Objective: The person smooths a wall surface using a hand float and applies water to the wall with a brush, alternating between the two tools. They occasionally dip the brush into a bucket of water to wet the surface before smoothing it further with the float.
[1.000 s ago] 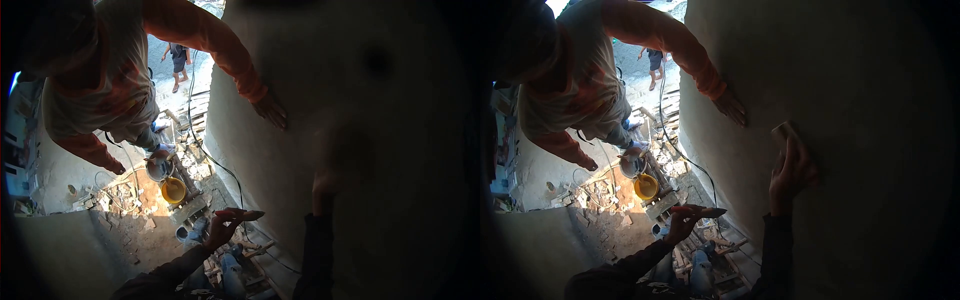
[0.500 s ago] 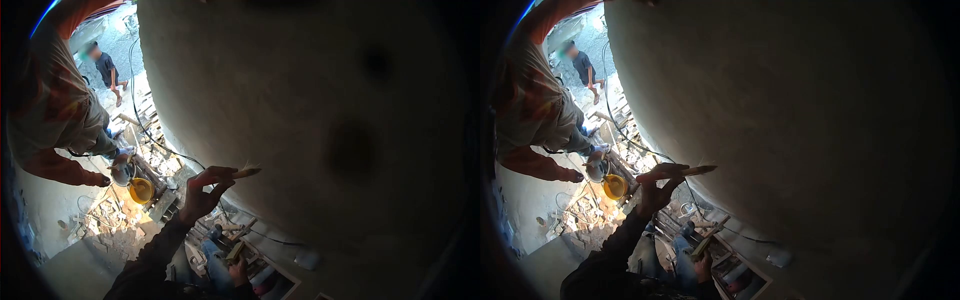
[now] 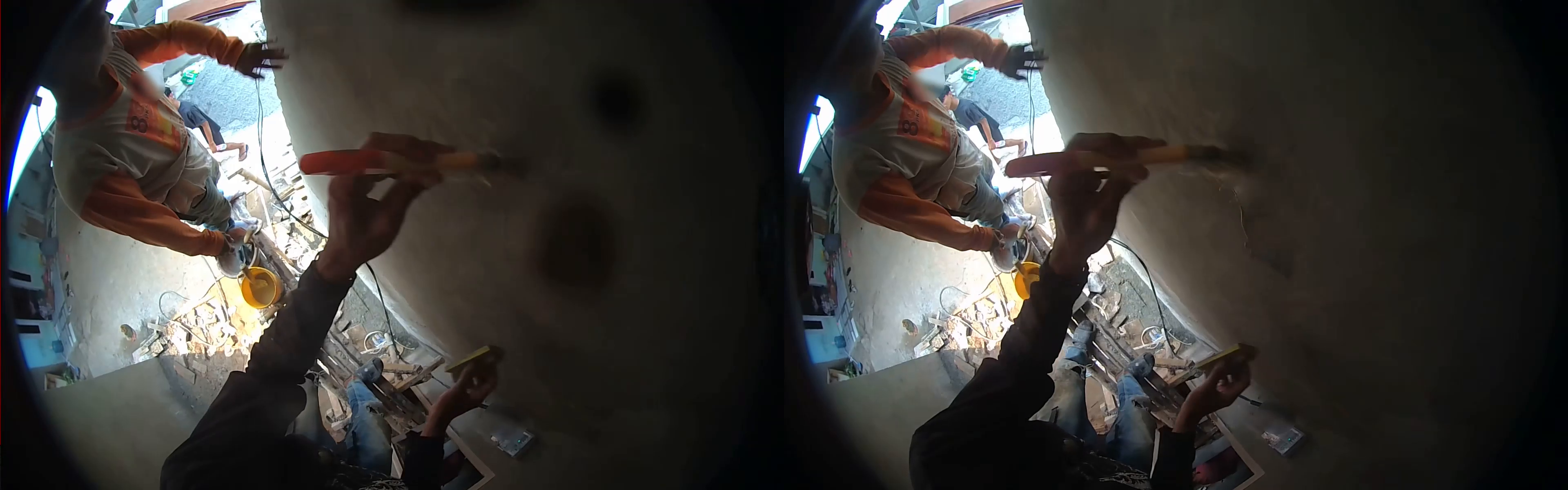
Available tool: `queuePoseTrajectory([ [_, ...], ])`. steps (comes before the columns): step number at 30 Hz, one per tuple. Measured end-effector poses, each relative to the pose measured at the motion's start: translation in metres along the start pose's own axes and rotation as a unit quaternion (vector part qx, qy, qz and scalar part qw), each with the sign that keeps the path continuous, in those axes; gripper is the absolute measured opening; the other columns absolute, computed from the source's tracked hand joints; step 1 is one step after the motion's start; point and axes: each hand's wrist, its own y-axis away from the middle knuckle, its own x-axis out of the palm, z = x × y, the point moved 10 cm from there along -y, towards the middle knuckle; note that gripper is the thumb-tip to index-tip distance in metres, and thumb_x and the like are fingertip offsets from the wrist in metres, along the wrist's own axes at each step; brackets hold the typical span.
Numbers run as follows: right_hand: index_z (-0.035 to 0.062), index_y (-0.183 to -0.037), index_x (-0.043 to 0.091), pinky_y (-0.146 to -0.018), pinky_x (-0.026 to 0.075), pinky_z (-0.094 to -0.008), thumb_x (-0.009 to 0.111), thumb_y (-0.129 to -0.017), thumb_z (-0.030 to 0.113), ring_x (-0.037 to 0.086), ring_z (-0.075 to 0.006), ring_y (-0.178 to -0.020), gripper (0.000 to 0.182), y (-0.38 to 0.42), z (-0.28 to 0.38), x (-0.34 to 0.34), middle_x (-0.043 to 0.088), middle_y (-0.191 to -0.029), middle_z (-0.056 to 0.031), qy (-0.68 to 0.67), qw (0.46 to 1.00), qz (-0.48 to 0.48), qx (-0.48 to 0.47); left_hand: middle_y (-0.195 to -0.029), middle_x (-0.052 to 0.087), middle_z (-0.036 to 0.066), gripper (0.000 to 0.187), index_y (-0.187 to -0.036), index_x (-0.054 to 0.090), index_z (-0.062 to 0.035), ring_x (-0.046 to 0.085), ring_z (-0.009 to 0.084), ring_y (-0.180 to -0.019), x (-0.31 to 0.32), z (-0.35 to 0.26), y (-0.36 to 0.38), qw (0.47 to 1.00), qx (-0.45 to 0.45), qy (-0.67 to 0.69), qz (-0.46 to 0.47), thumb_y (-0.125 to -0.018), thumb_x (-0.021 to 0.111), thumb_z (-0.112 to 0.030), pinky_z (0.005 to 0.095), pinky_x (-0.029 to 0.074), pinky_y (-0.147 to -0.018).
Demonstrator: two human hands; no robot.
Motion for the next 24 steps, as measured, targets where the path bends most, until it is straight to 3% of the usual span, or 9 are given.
queuePoseTrajectory([
  [2, -0.0026, -0.133, 0.047, -0.09, 0.049, -0.035, 0.067, -0.097, 0.017, 0.058, -0.0209, -0.107, 0.045, -0.045, 0.064, -0.002, 0.057, -0.121, -0.0162, -0.033, 0.987, -0.106, -0.117, -0.109, 0.067, 0.014, 0.015, -0.102, 0.061, 0.001, 0.069, 0.0231, -0.101, -0.064, 0.014, 0.019, 0.988, -0.02, -0.087, -0.122, -0.089, 0.066, 0.007, 0.0325, 0.058, -0.082],
  [4, -0.0028, -0.132, 0.047, -0.086, 0.051, -0.0323, 0.07, -0.095, 0.014, 0.058, -0.0213, -0.107, 0.046, -0.079, 0.129, 0.013, 0.057, -0.119, -0.0164, -0.008, 0.958, -0.208, -0.199, -0.105, 0.066, 0.011, 0.014, -0.101, 0.061, 0.001, 0.067, 0.0216, -0.099, -0.092, 0.027, 0.064, 0.964, -0.078, -0.237, -0.097, -0.089, 0.064, 0.008, 0.0326, 0.057, -0.083],
  [7, 0.0028, -0.132, 0.053, -0.081, 0.055, -0.0358, 0.077, -0.09, 0.019, 0.062, -0.0233, -0.1, 0.051, -0.085, 0.229, 0.089, 0.061, -0.117, -0.0148, -0.088, 0.865, -0.278, -0.408, -0.113, 0.07, 0.011, 0.012, -0.101, 0.068, -0.0018, 0.069, 0.0189, -0.1, -0.089, 0.059, 0.158, 0.969, -0.153, -0.191, -0.022, -0.091, 0.067, 0.003, 0.0307, 0.056, -0.082],
  [8, 0.0028, -0.132, 0.053, -0.081, 0.055, -0.0358, 0.077, -0.09, 0.019, 0.062, -0.0233, -0.1, 0.051, -0.083, 0.235, 0.118, 0.061, -0.117, -0.0148, -0.118, 0.88, -0.238, -0.394, -0.114, 0.07, 0.01, 0.016, -0.105, 0.068, -0.0026, 0.069, 0.0176, -0.099, -0.086, 0.068, 0.189, 0.965, -0.212, -0.157, -0.005, -0.089, 0.069, 0.003, 0.03, 0.055, -0.081],
  [10, 0.0028, -0.128, 0.056, -0.086, 0.053, -0.0398, 0.079, -0.088, 0.017, 0.063, -0.0275, -0.104, 0.048, -0.033, 0.267, 0.194, 0.062, -0.118, -0.0135, 0.204, 0.785, -0.165, -0.561, -0.112, 0.071, 0.008, 0.018, -0.113, 0.066, -0.0031, 0.068, 0.0156, -0.1, -0.091, 0.092, 0.263, 0.932, -0.346, -0.104, -0.036, -0.095, 0.066, -0.01, 0.032, 0.054, -0.083],
  [13, 0.0017, -0.122, 0.06, -0.095, 0.057, -0.0404, 0.078, -0.088, 0.015, 0.062, -0.0306, -0.113, 0.041, -0.055, 0.17, 0.172, 0.06, -0.123, -0.0132, 0.118, 0.828, -0.111, -0.537, -0.11, 0.071, 0.007, 0.021, -0.116, 0.064, -0.0043, 0.069, 0.0166, -0.098, -0.112, 0.075, 0.296, 0.92, -0.366, -0.139, -0.034, -0.099, 0.063, -0.015, 0.0352, 0.054, -0.085],
  [15, 0.0002, -0.118, 0.062, -0.09, 0.059, -0.0393, 0.078, -0.088, 0.019, 0.065, -0.0308, -0.105, 0.038, -0.069, 0.169, 0.139, 0.063, -0.121, -0.0149, 0.109, 0.851, -0.235, -0.456, -0.109, 0.07, 0.008, 0.02, -0.115, 0.063, -0.005, 0.07, 0.0186, -0.099, -0.137, 0.079, 0.317, 0.891, -0.433, -0.132, -0.017, -0.099, 0.063, -0.017, 0.0375, 0.055, -0.085],
  [18, -0.0012, -0.121, 0.061, -0.087, 0.061, -0.0404, 0.075, -0.091, 0.02, 0.068, -0.0307, -0.102, 0.039, -0.09, 0.171, 0.161, 0.065, -0.117, -0.0171, 0.036, 0.905, -0.253, -0.341, -0.101, 0.072, 0.009, 0.024, -0.113, 0.062, -0.0059, 0.072, 0.0216, -0.092, -0.168, 0.086, 0.307, 0.921, -0.341, -0.182, -0.056, -0.099, 0.063, -0.025, 0.0375, 0.056, -0.08],
  [24, 0.0038, -0.145, 0.035, -0.096, 0.041, -0.0503, 0.066, -0.094, 0.046, 0.05, -0.0312, -0.119, 0.073, -0.033, 0.215, 0.159, 0.05, -0.132, -0.0152, 0.35, 0.696, -0.109, -0.617, -0.097, 0.072, 0.009, 0.031, -0.113, 0.062, -0.0049, 0.072, 0.0217, -0.09, -0.187, 0.099, 0.286, 0.914, -0.356, -0.17, -0.098, -0.099, 0.062, -0.033, 0.0365, 0.056, -0.08],
])
